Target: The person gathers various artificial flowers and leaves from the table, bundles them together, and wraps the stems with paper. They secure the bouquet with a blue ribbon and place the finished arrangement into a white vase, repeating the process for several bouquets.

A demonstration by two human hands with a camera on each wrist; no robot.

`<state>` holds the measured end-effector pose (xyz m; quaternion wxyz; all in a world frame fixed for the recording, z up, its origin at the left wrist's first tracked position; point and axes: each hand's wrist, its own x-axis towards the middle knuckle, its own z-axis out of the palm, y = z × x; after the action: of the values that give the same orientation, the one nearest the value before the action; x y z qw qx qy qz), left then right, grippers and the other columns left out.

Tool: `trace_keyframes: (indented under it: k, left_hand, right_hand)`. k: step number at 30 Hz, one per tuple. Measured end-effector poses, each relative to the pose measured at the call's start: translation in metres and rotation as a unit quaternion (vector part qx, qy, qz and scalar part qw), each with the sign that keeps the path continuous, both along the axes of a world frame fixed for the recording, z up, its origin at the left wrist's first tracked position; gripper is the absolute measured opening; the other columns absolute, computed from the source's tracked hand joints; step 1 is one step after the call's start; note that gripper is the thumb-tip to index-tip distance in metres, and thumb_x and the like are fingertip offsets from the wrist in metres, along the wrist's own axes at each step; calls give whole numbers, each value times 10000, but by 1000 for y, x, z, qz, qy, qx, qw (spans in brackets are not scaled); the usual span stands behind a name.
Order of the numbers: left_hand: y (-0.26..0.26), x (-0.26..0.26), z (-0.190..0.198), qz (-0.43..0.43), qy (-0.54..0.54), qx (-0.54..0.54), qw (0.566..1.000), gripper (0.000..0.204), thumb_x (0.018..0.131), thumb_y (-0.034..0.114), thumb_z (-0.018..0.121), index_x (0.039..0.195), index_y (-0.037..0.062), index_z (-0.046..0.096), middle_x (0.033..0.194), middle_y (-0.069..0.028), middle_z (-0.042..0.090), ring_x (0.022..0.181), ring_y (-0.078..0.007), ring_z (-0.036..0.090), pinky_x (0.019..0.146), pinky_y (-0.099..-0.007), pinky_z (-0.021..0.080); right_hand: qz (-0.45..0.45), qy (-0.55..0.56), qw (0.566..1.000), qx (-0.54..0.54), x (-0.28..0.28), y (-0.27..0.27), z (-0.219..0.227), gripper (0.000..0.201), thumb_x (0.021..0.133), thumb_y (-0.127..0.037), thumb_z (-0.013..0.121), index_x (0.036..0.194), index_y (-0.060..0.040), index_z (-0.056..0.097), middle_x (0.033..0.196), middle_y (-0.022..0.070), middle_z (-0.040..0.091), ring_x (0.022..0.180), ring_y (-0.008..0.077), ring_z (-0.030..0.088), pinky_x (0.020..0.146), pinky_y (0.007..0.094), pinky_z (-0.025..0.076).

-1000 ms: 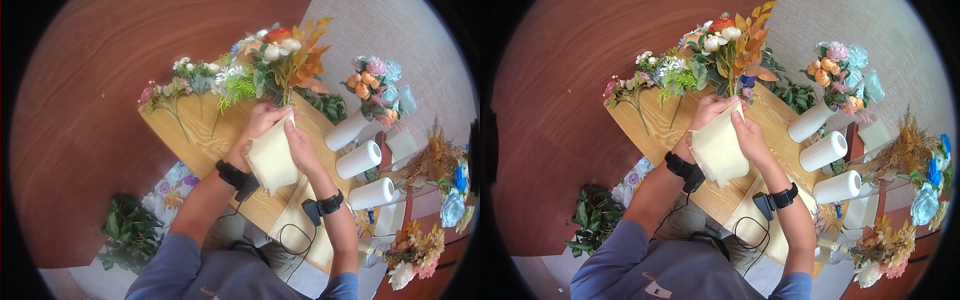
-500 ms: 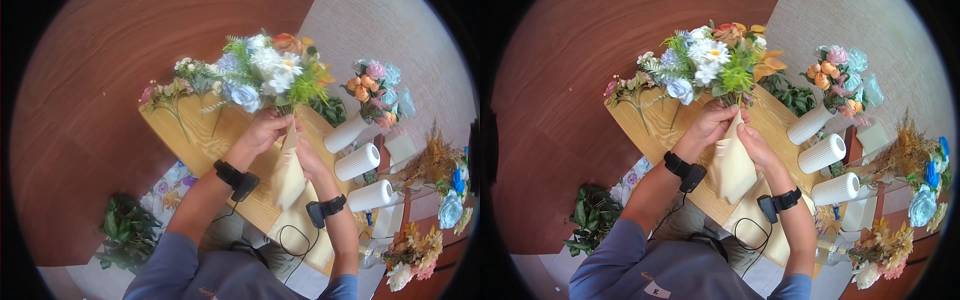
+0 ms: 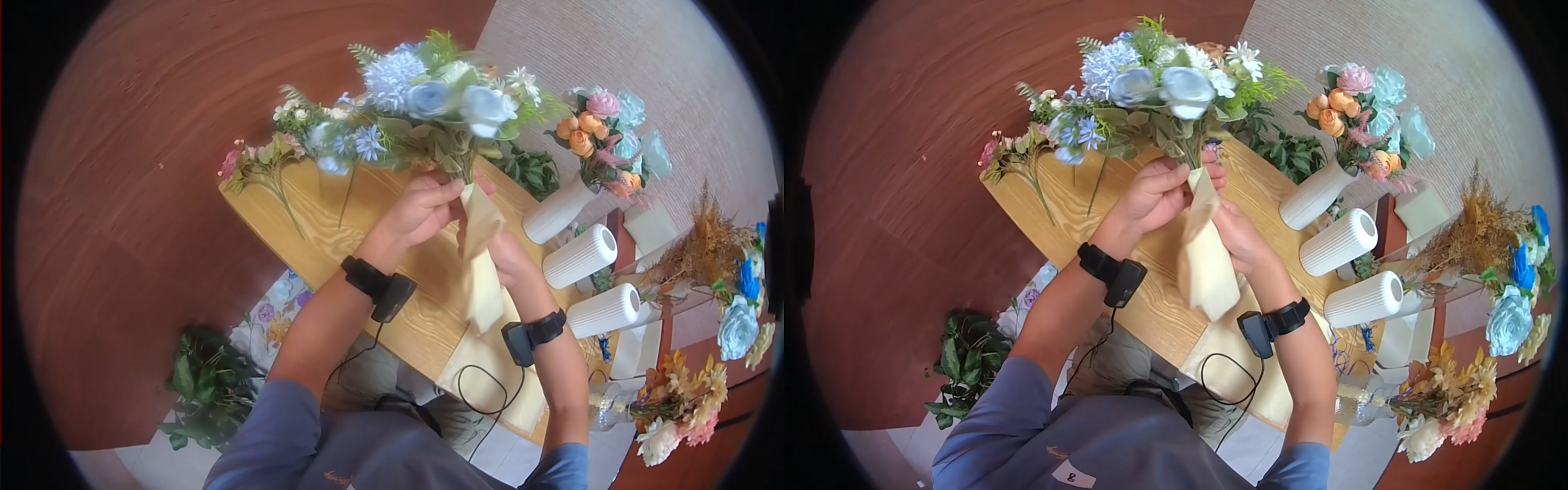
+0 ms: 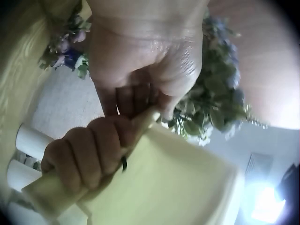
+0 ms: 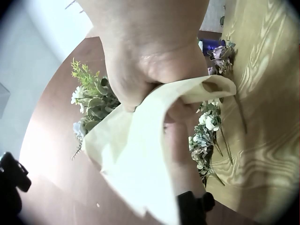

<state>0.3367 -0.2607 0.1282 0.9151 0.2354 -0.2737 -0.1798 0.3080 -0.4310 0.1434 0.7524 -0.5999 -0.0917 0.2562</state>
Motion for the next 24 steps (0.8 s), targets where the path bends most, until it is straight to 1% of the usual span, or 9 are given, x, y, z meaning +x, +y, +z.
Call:
trace_keyframes:
  k: [1,2,5,10,12,16,18,23,24]
  left_hand:
    - [-1,3,-4,0,-1,0,1000,398,910,147,611,1243,-47,512,1215,-149,582,1096,-220,582,971,-360,460]
    - [-1,7,-11,-20,-35,-21,999,408,903,142,620,1249,-44,506,1227,-139,570,1110,-223,572,985,-368,448]
    - [-2,8,-18,-25,-43,-37,998,355,884,123,642,1193,-21,544,1128,-81,612,1050,-199,595,950,-355,466]
    - [-8,1,-10,94,33,94,991,142,860,97,666,993,59,635,942,-19,656,870,-136,627,784,-292,504]
    - [-11,2,-10,115,47,110,986,135,854,104,675,977,63,641,927,-20,659,866,-132,625,798,-291,496]
    - [-22,-2,-8,221,92,160,958,154,856,130,679,977,45,637,895,-30,661,848,-126,625,814,-294,489]
    - [-25,-5,-4,220,92,149,960,168,862,132,674,991,33,631,910,-37,659,860,-129,623,821,-297,487]
    - [-15,-6,-2,172,80,124,974,214,876,114,658,1063,17,619,1019,-58,651,935,-144,616,856,-317,487]
    - [-10,-2,-5,117,53,103,986,222,880,120,652,1076,22,621,1031,-54,649,946,-145,612,876,-324,478]
  right_hand:
    - [28,31,998,42,2,-3,-6,222,983,-276,486,975,-65,551,751,8,581,639,104,593,533,232,491]
    - [142,118,969,165,4,-9,-8,175,968,-246,511,955,-72,528,731,0,539,577,99,557,468,221,464]
    - [118,160,965,172,-6,-5,-6,147,954,-220,528,917,-79,511,709,-3,514,543,90,520,428,222,434]
    - [209,159,950,172,1,-15,-12,183,921,-242,588,933,-69,529,673,-17,495,541,81,491,434,204,391]
    - [74,-34,997,9,-3,-12,-10,198,911,-258,599,962,-71,558,665,-23,487,540,72,475,444,201,362]
    - [-24,-80,991,-103,8,-18,-30,320,926,-375,534,1037,-75,549,648,-36,442,461,66,363,412,211,279]
    - [34,97,995,-2,14,-25,-31,303,915,-384,540,987,-90,536,619,-46,404,441,62,322,396,213,242]
    - [154,108,977,96,15,-27,-27,190,938,-309,523,892,-124,519,603,-70,364,432,47,288,377,201,216]
    - [181,110,970,120,13,-27,-27,193,946,-307,504,866,-131,499,594,-72,343,422,44,274,366,202,198]
